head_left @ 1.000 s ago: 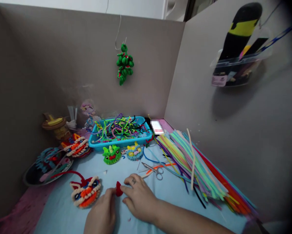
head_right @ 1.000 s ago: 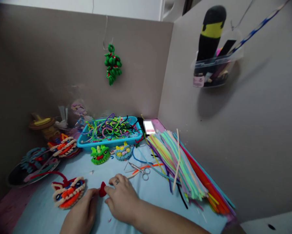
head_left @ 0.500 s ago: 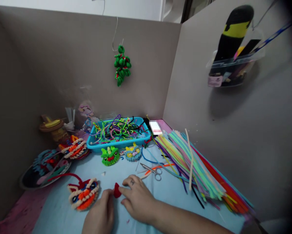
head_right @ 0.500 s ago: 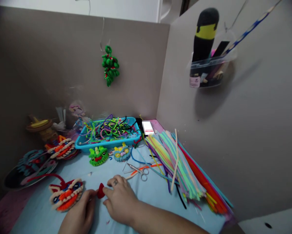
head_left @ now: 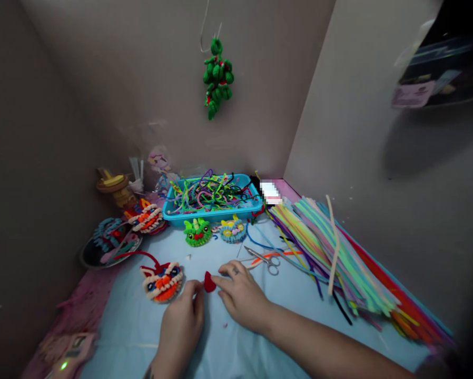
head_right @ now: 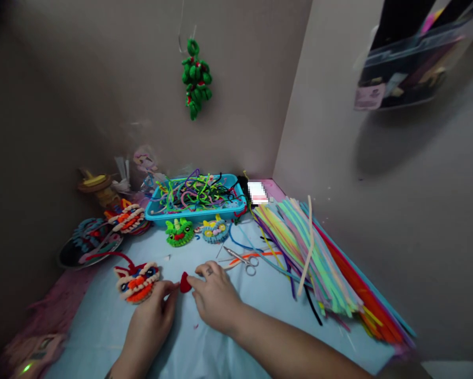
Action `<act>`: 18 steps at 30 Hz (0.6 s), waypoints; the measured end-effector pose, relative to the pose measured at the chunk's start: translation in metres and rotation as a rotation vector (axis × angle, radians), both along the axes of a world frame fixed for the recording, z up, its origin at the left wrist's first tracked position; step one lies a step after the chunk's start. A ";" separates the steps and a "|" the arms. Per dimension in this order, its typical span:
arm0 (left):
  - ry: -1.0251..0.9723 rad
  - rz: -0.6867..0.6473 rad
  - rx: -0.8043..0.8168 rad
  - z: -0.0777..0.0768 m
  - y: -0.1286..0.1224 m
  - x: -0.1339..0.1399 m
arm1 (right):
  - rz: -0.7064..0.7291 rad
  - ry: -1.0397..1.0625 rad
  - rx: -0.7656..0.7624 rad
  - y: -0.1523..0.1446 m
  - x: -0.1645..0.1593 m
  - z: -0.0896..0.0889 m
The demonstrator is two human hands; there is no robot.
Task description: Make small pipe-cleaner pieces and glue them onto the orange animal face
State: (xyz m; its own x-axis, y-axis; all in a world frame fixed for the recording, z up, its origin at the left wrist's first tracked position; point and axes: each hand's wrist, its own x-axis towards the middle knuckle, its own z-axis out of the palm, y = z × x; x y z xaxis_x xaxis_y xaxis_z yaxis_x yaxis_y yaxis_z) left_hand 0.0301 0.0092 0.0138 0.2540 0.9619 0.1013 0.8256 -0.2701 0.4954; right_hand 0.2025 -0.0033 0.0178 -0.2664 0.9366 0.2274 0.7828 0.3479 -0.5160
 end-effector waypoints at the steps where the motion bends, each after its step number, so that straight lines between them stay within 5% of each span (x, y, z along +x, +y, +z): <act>1: 0.014 -0.008 -0.023 0.000 0.000 0.001 | 0.005 -0.013 -0.005 0.000 0.000 0.000; 18: 0.113 -0.009 -0.029 0.005 0.000 0.002 | 0.012 -0.013 0.006 0.000 0.000 0.002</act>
